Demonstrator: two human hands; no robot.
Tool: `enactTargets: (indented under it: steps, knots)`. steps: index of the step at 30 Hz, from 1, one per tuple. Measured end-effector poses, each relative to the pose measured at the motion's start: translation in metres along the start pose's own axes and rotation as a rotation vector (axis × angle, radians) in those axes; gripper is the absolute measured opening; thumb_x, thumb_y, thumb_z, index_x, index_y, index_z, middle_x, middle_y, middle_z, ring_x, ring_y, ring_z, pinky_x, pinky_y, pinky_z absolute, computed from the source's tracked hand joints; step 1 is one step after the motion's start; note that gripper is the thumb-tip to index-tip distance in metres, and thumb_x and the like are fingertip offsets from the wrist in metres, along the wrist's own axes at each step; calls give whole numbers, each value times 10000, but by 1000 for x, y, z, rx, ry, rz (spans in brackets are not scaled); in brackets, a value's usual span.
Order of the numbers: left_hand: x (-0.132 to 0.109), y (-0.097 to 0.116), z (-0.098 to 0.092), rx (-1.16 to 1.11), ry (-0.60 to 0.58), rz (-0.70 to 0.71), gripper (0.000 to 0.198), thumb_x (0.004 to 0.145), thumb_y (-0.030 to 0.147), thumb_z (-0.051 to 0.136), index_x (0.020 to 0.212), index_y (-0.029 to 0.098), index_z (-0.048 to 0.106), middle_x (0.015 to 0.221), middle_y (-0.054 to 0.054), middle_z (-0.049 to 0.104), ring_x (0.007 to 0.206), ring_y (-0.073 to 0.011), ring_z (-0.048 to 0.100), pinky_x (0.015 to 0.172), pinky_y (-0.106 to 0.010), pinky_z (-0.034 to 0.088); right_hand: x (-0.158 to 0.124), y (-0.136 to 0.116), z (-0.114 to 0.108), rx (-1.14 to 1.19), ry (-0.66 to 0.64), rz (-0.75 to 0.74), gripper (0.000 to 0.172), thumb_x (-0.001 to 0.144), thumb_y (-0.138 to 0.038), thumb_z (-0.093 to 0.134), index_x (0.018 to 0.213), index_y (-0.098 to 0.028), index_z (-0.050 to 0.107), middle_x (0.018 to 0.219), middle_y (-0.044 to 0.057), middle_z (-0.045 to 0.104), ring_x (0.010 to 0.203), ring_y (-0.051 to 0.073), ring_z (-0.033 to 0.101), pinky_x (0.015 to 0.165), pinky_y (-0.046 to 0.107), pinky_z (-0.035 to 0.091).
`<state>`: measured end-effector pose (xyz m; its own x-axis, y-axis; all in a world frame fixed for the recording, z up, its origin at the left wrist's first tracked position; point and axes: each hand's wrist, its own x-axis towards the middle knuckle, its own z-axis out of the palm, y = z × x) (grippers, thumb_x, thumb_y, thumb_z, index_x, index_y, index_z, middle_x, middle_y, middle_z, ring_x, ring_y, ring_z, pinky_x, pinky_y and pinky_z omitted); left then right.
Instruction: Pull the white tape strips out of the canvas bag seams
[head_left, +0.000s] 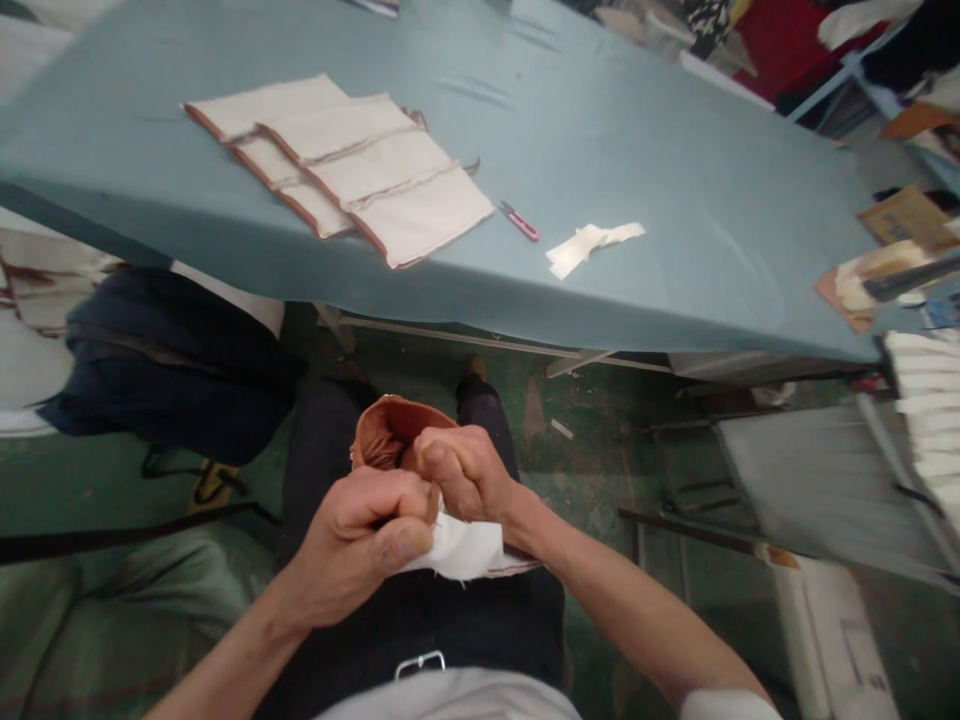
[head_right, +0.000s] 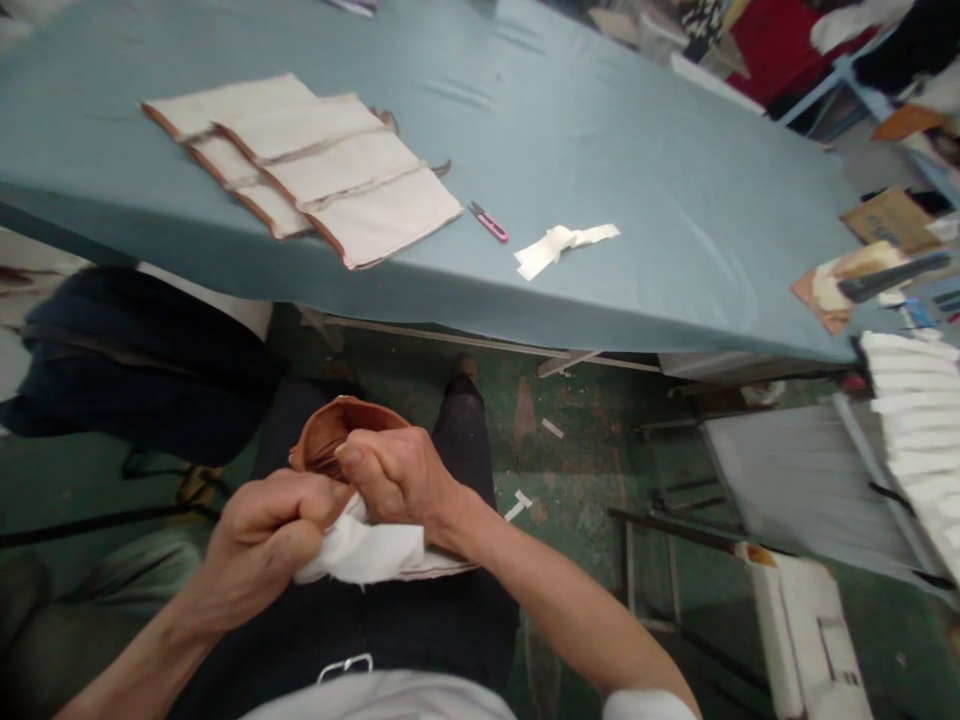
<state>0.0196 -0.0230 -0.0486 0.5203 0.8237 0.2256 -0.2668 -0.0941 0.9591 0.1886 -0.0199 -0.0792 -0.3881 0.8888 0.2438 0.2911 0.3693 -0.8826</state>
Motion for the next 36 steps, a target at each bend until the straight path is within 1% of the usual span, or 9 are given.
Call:
enactTargets:
  steps: [7,10,13,15,17,19,23,29,36]
  knots:
    - [2,-2,-9,59,-2,-145,698,1003,716,616,573,188,465,518,45,417,470,-92,344,450,-250,277,4,-3,-17,-32,-15,6,621,1145,-656,197,719,-250,396,647,-25,463,584,132,426,593,298,353]
    - [2,-3,-11,83,21,-191,699,999,718,620,569,187,473,525,43,425,478,-94,355,446,-241,275,6,-8,-29,-54,83,-2,640,1132,-693,277,737,-231,475,680,-17,522,629,139,487,643,297,394]
    - [3,-1,-13,108,94,-252,669,983,687,661,575,189,481,523,52,413,471,-87,330,437,-229,252,4,-16,-45,-13,197,44,673,1106,-747,302,907,-196,632,890,51,682,841,179,633,814,321,488]
    - [6,0,-14,137,164,-269,602,976,596,697,577,191,498,536,49,431,475,-90,344,441,-224,264,-1,-22,-53,56,133,91,707,1101,-760,290,983,-183,681,958,65,718,890,184,661,843,321,500]
    - [9,0,-15,201,227,-242,502,961,454,714,577,188,531,584,27,502,512,-103,423,477,-226,325,-7,-28,-56,74,21,133,663,1096,-739,381,919,-180,690,858,29,702,773,151,634,744,283,471]
    - [13,-1,-14,271,271,-204,425,938,355,704,576,187,557,638,7,561,572,-122,497,534,-236,384,-12,-33,-55,12,-14,192,543,1074,-645,541,809,-184,654,728,-18,637,636,112,546,633,258,392]
    - [16,-8,-10,332,338,-203,386,909,301,702,574,194,543,637,15,539,590,-126,482,547,-240,376,-17,-43,-44,-92,111,366,413,1002,-470,660,701,-205,563,596,-63,504,529,85,400,552,262,282]
    - [19,-22,11,7,473,-345,467,932,430,692,592,212,460,539,52,427,481,-94,333,443,-215,284,-27,-39,-21,114,153,566,525,1013,-575,593,655,-225,434,577,-70,394,548,92,352,516,249,247]
    - [25,-29,24,-59,485,-298,496,930,471,656,630,243,333,517,81,346,432,-78,280,402,-197,265,-36,-38,-1,200,313,639,569,995,-632,609,642,-224,428,570,-68,382,533,87,325,496,242,261]
